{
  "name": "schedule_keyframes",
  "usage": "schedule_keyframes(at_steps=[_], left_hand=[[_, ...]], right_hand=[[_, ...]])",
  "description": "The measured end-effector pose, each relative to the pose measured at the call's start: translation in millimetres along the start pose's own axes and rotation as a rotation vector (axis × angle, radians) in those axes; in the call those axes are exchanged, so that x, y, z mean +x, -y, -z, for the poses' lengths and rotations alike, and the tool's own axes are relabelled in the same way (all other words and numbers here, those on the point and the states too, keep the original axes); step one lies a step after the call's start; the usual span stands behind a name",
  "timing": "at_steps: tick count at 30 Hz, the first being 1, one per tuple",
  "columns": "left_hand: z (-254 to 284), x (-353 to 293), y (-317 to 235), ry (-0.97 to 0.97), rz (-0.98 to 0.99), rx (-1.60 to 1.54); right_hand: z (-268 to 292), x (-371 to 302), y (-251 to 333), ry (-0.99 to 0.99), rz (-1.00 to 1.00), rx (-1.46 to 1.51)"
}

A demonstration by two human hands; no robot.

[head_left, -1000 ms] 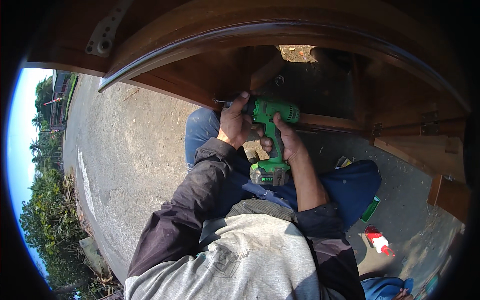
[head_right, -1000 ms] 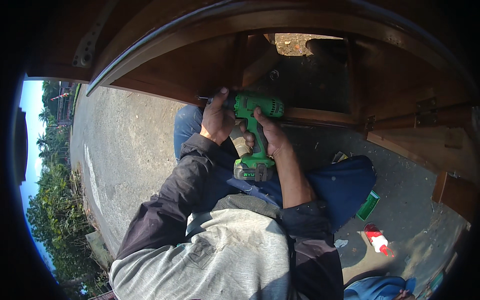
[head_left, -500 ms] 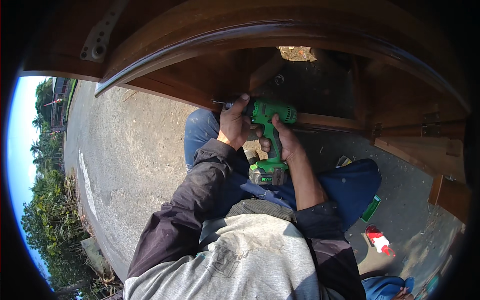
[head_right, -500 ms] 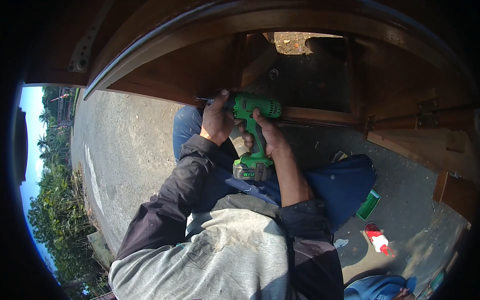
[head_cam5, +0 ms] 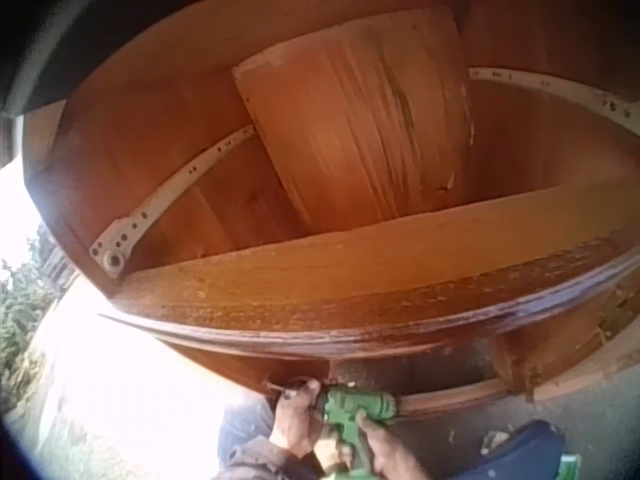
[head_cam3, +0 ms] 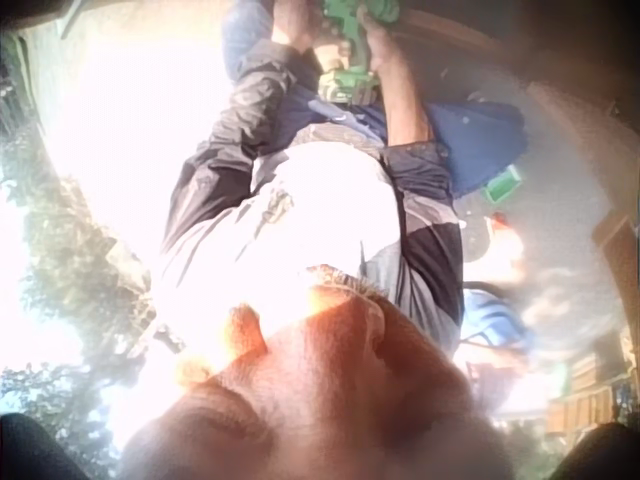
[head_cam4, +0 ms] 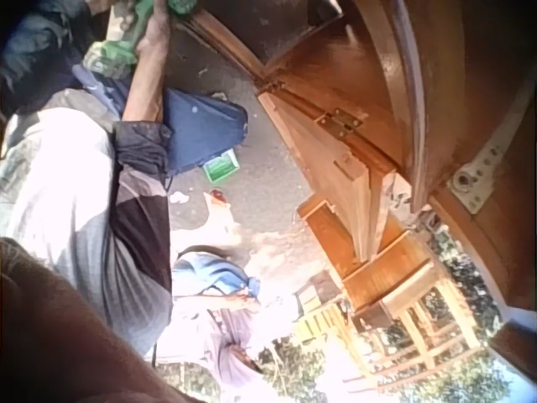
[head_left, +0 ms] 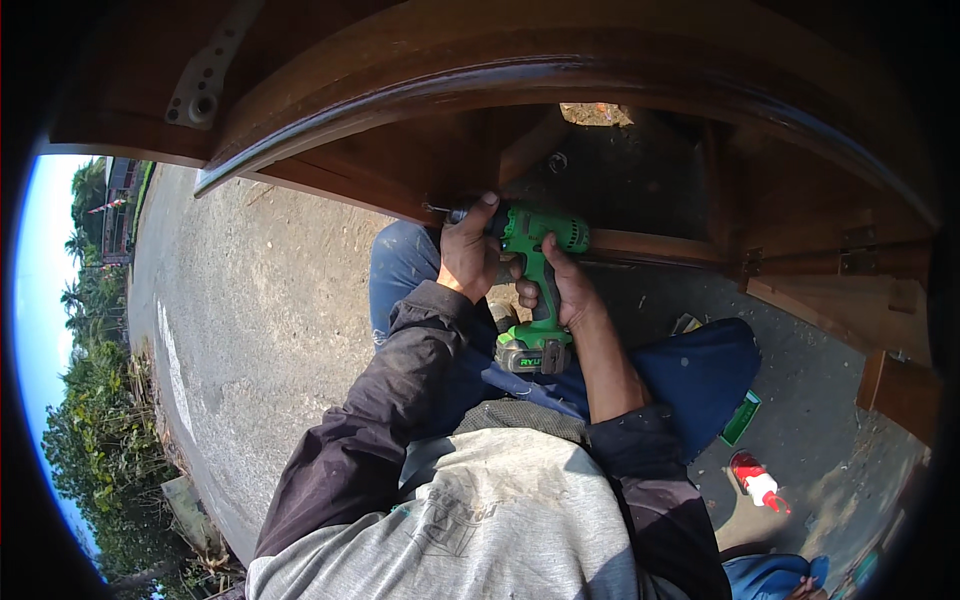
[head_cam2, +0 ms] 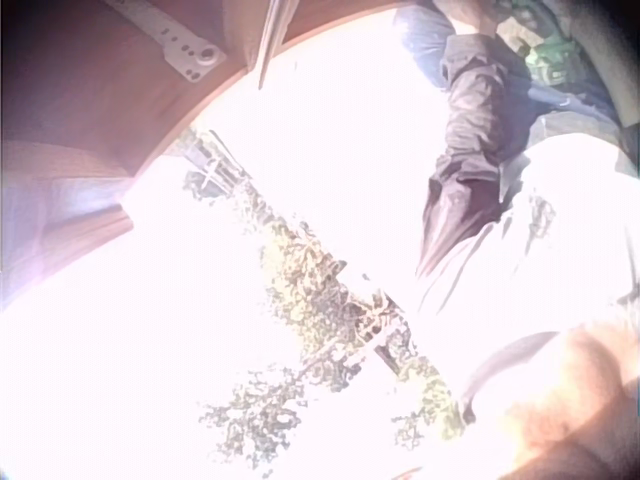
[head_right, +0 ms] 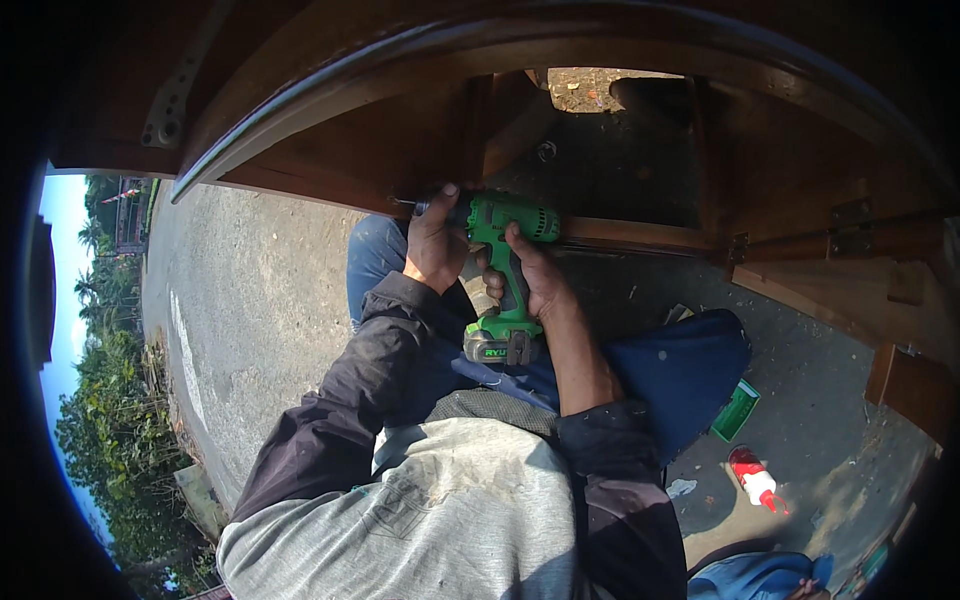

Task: The person assembles a wooden cabinet by attaching hardware and using a power drill to drive screws into the interior frame while sitting on the ground outside.

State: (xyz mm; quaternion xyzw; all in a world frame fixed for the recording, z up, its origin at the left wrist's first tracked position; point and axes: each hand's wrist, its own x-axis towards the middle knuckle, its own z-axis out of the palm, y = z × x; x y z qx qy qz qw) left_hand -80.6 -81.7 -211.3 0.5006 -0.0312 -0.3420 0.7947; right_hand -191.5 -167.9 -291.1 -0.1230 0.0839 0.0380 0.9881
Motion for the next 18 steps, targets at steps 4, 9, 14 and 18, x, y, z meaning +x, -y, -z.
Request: schedule_keyframes(at_steps=[4, 9, 14, 18], left_hand=[[5.8, 1.8, 2.8, -0.008, 0.021, 0.012], [4.1, -0.6, 5.0, -0.035, -0.011, 0.042], [4.9, 0.7, 4.7, -0.054, -0.032, 0.002], [7.0, 1.2, -0.1, 0.01, -0.029, 0.03]], right_hand=[[2.9, 0.7, -1.1, 0.003, -0.032, 0.078], [4.7, -1.3, -2.3, -0.006, -0.021, 0.054], [7.4, 1.4, -4.5, -0.022, -0.025, 0.055], [6.6, 5.0, -6.4, 0.002, -0.016, 0.045]])
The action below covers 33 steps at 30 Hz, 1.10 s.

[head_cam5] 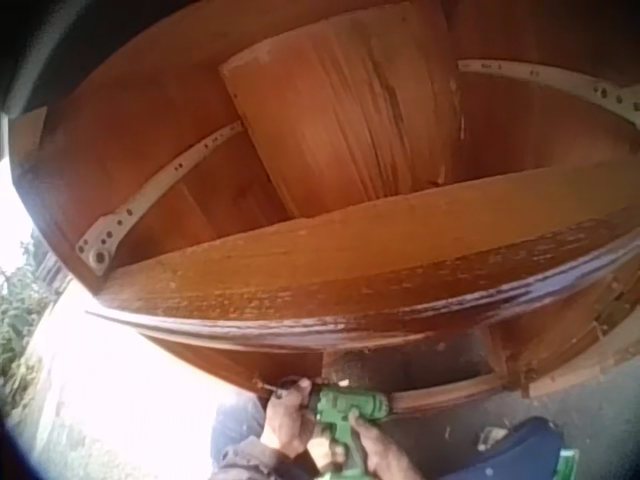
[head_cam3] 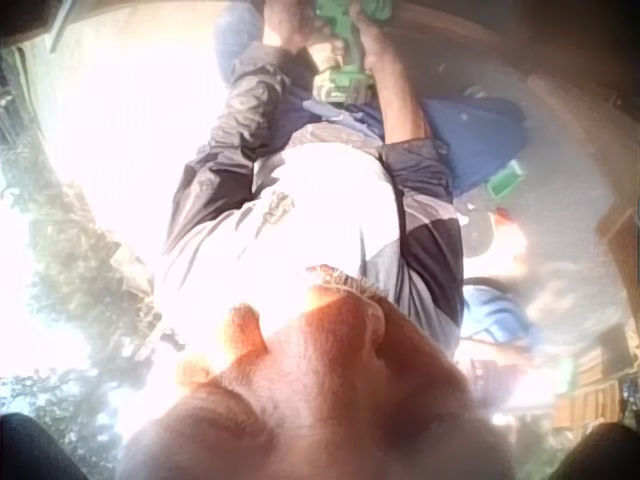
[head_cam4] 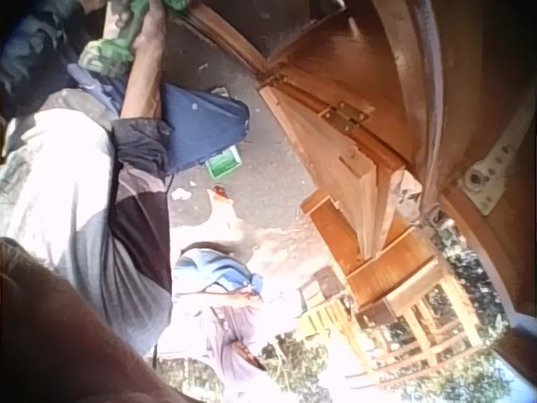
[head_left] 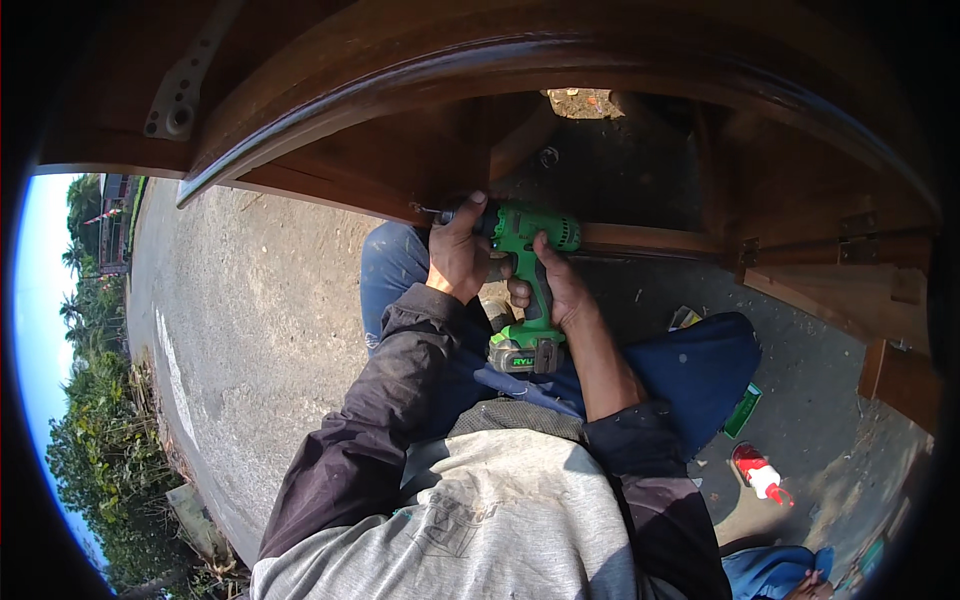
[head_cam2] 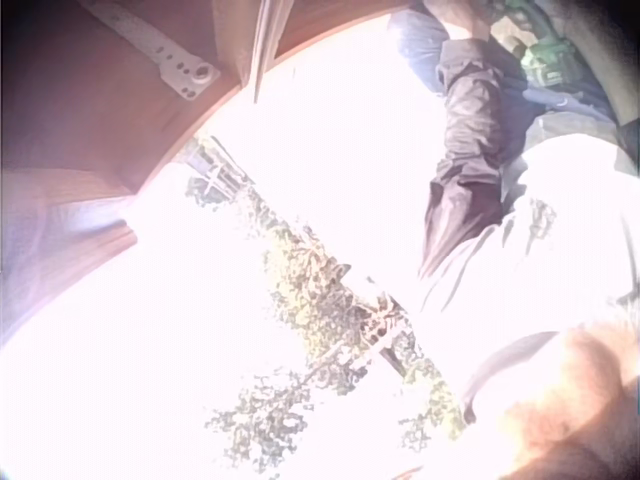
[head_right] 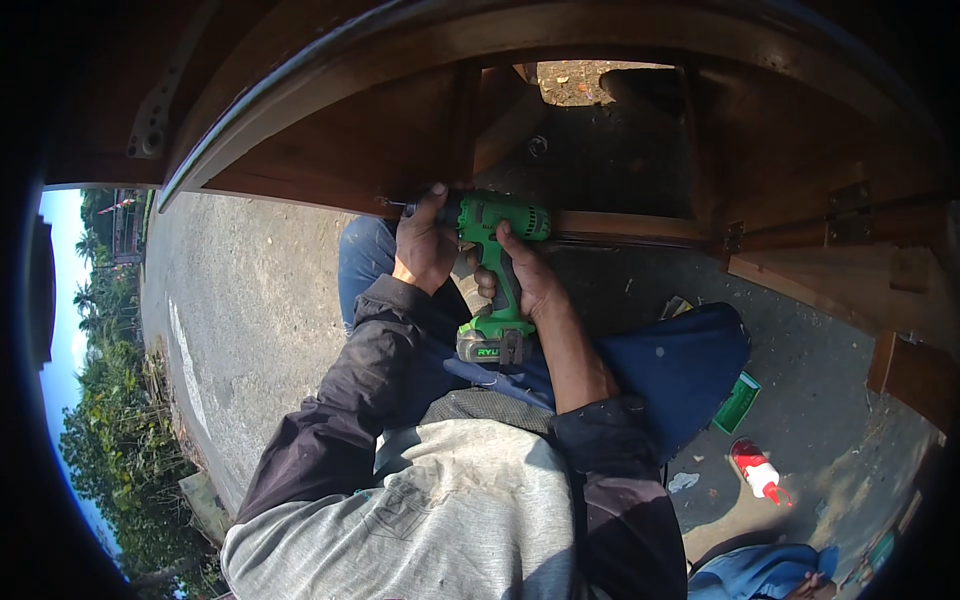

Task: The person assembles a wooden cabinet by attaching hardware and using a power drill to drive screws into the interior frame while sitting on the ground outside.

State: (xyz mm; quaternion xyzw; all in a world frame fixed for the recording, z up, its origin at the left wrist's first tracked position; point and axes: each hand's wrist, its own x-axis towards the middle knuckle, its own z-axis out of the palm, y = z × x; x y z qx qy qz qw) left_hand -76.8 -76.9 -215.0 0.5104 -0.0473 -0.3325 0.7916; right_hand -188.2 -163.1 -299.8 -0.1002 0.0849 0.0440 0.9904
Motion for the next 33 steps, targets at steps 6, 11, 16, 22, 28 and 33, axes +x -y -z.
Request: schedule_keyframes(at_steps=[6, 11, 16, 22, 28, 33], left_hand=[[-2.0, 0.8, 4.1, -0.047, 0.053, 0.072], [12.9, 1.3, 6.3, -0.049, -0.016, 0.114], [3.4, 1.2, 7.5, 0.002, 0.031, 0.134], [7.2, 3.9, 8.9, 0.005, -0.024, 0.039], [2.0, -5.0, 7.5, 0.037, 0.008, 0.022], [-5.5, -6.8, 6.2, 0.104, 0.102, -0.057]], right_hand=[[13.9, 3.4, -6.4, 0.078, -0.001, 0.1], [6.7, 6.7, -7.3, 0.109, -0.033, 0.062], [16.4, 3.7, -6.1, 0.064, -0.006, 0.02], [8.0, -2.3, -2.4, 0.023, 0.017, 0.0], [0.4, -10.0, -5.0, -0.031, 0.07, -0.085], [-15.8, -29.3, -4.4, -0.226, 0.146, -0.142]])
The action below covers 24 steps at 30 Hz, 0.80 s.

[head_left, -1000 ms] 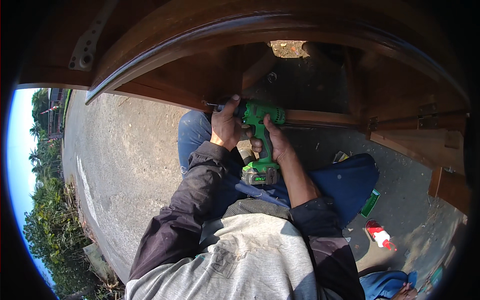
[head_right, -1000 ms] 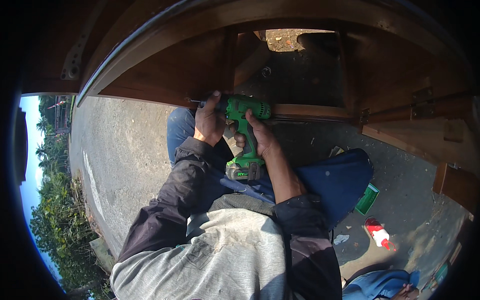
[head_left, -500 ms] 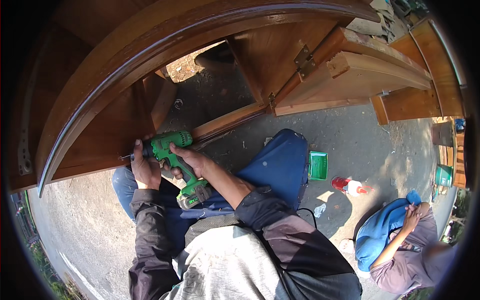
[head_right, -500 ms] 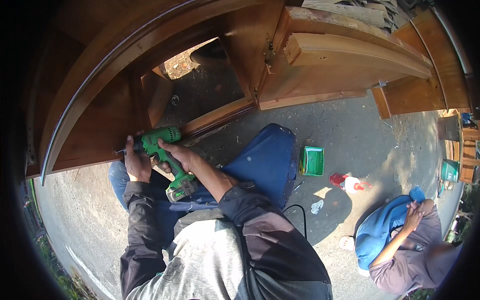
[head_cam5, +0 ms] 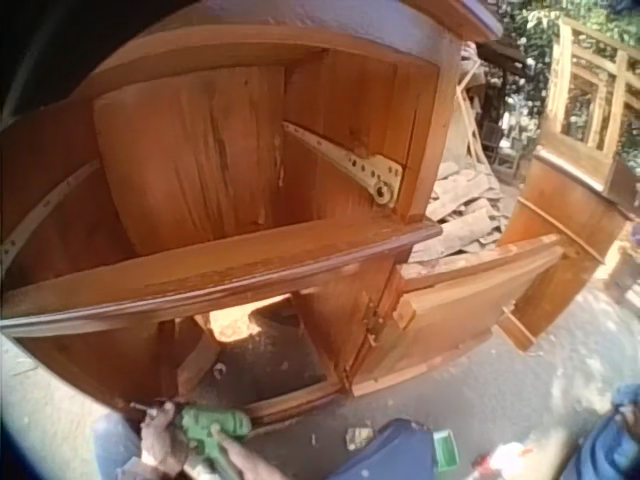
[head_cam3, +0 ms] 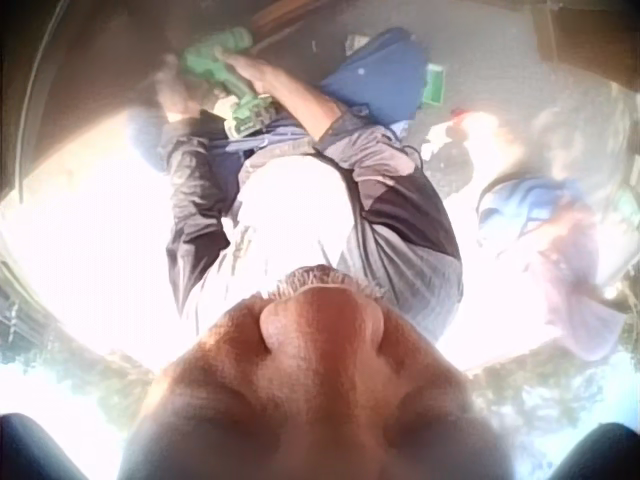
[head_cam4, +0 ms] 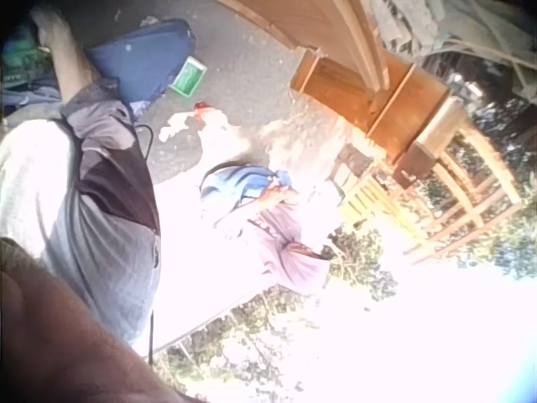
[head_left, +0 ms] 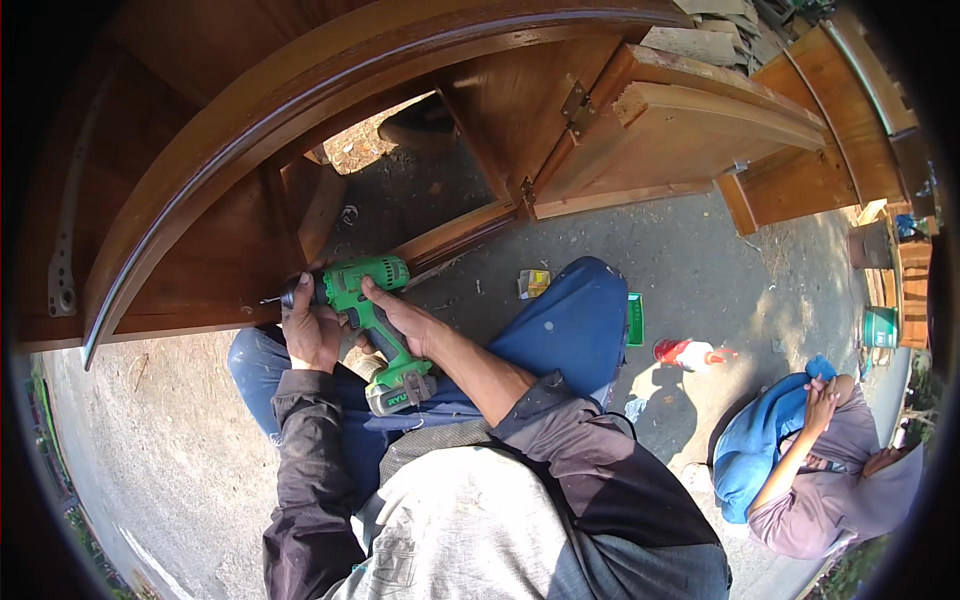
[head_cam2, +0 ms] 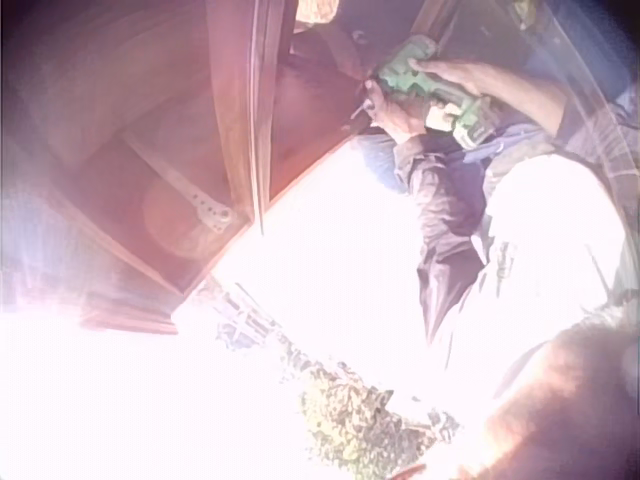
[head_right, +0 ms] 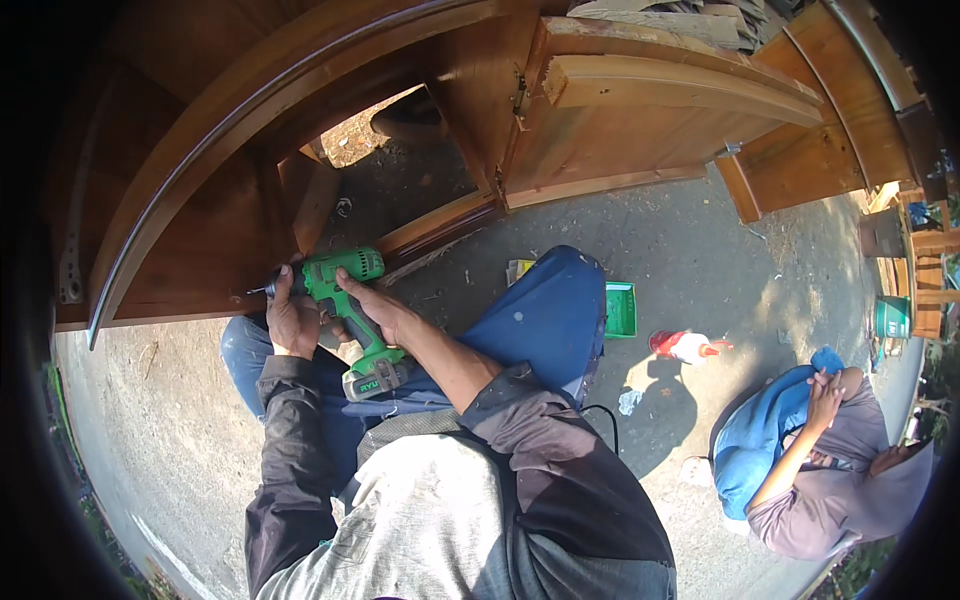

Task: The person assembles a wooden cabinet by attaching hardware and using a power drill to drive screws into the interior frame while sitting on the ground outside.

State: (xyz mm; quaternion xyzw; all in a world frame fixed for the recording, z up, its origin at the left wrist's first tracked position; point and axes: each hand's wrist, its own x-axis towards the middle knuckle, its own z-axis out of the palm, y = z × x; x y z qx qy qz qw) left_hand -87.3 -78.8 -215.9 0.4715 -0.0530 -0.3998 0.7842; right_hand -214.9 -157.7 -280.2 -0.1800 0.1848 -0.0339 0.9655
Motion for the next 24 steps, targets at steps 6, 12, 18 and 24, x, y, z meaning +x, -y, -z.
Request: schedule_keyframes(at_steps=[6, 12, 18, 24], left_hand=[[9.7, -9.5, 11.5, 0.096, 0.166, -0.17], [3.1, -24.4, -9.6, 0.143, 0.179, -0.128], [10.0, -22.2, 7.3, 0.265, 0.182, -0.237], [0.5, -37.6, -8.0, 0.249, 0.199, -0.309]], right_hand=[[13.9, -52.5, 29.1, -0.74, 0.51, 0.039], [-5.6, -211.0, 129.6, -0.953, 1.419, -0.132], [23.0, -509.5, 263.2, -1.368, 1.406, -0.338], [-26.8, -446.6, 225.8, -1.104, 1.26, -0.512]])
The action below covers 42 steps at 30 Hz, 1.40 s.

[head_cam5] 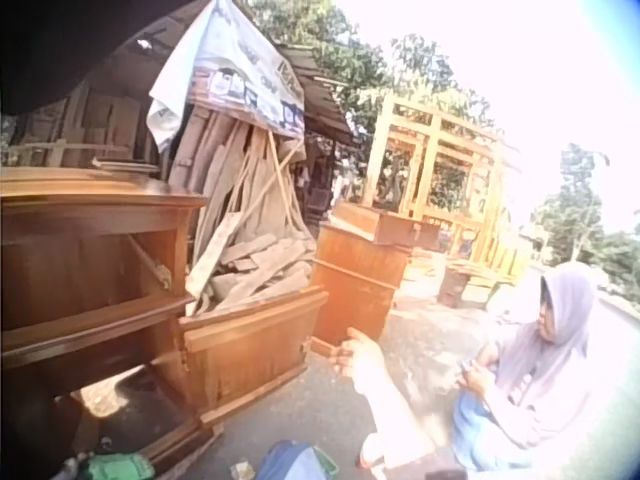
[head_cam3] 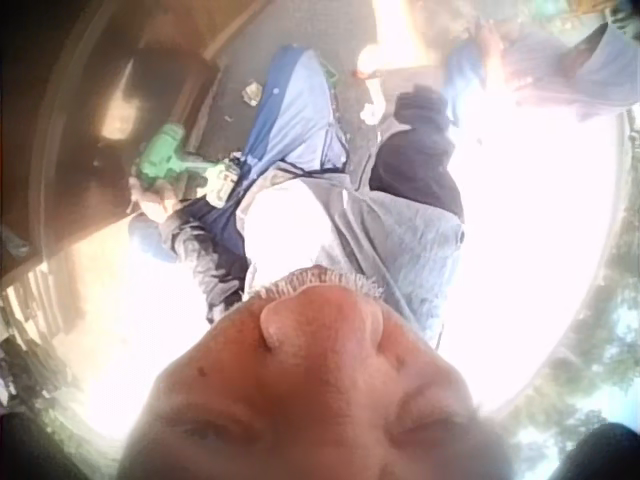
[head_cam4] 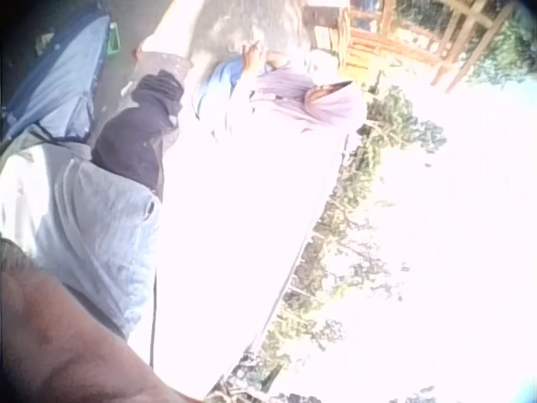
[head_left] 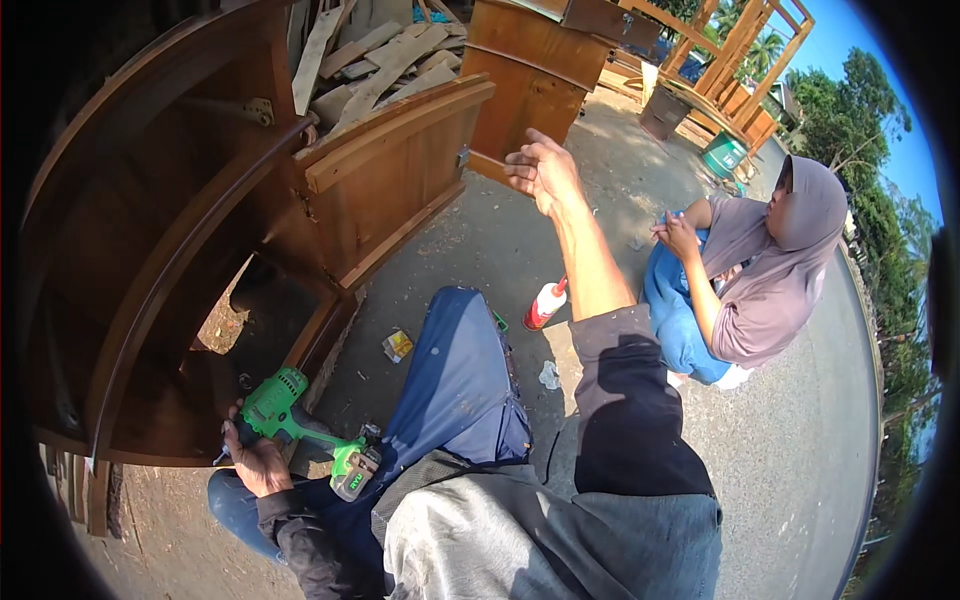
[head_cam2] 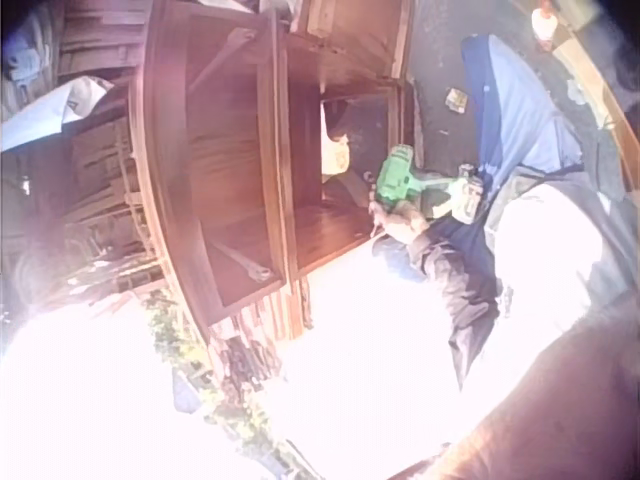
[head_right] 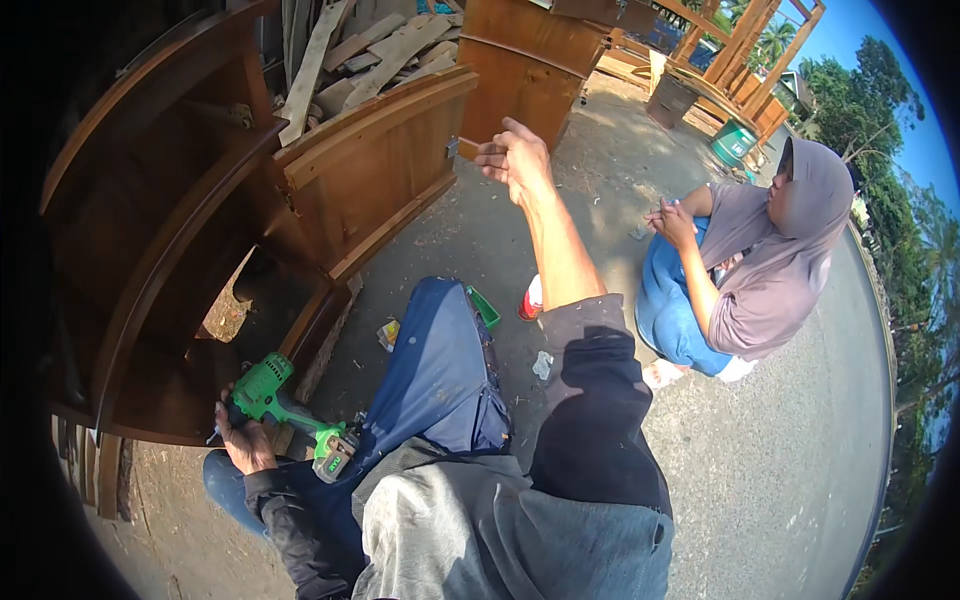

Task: The person assembles a wooden cabinet by attaching hardware and using a power drill to drive screws into the interior frame while sitting on the ground outside.

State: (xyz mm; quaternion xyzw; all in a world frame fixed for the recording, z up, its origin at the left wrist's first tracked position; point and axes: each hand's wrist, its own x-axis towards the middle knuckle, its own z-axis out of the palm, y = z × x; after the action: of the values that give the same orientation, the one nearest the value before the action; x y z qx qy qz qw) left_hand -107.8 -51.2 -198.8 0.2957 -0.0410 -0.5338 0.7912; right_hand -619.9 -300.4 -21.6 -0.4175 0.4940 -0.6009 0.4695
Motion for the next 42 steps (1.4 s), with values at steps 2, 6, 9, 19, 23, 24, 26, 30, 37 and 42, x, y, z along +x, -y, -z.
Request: schedule_keyframes(at_steps=[2, 6, 9, 19, 23, 24, 26, 30, 37, 42], left_hand=[[-0.6, -0.5, -2.6, 0.049, -0.089, 0.024], [-2.8, 0.8, -6.8, 0.058, -0.098, -0.153], [-22.6, 2.2, -0.2, 0.018, -0.082, -0.197], [-15.2, 21.2, 7.8, -0.211, -0.098, -0.138], [-22.6, 25.2, 7.0, -0.18, -0.21, -0.125], [-25.0, 26.1, 6.2, -0.171, -0.184, -0.116], [-22.4, 29.2, 0.7, -0.183, -0.165, -0.084], [-16.3, 36.2, -2.7, -0.267, -0.25, 0.004], [3.5, 51.1, -18.4, -0.332, -0.361, -0.044], [-5.0, 46.9, -17.5, -0.345, -0.353, 0.034]], right_hand=[[-59.5, -47.9, -44.7, 0.319, -0.259, 0.133], [-168.0, -133.5, -144.8, 0.637, -0.699, 0.141], [-210.9, -173.8, -183.7, 0.962, -0.94, 0.473], [-269.3, -218.6, -213.6, 1.18, -0.989, 0.517], [-283.6, -216.8, -238.9, 1.158, -1.064, 0.491], [-285.6, -209.2, -244.0, 1.166, -1.043, 0.477], [-295.5, -205.2, -242.3, 1.164, -0.98, 0.418], [-312.5, -196.5, -241.9, 1.216, -0.927, 0.384], [-337.9, -198.1, -257.7, 1.261, -0.974, 0.342], [-341.5, -194.7, -261.6, 1.259, -1.024, 0.356]])
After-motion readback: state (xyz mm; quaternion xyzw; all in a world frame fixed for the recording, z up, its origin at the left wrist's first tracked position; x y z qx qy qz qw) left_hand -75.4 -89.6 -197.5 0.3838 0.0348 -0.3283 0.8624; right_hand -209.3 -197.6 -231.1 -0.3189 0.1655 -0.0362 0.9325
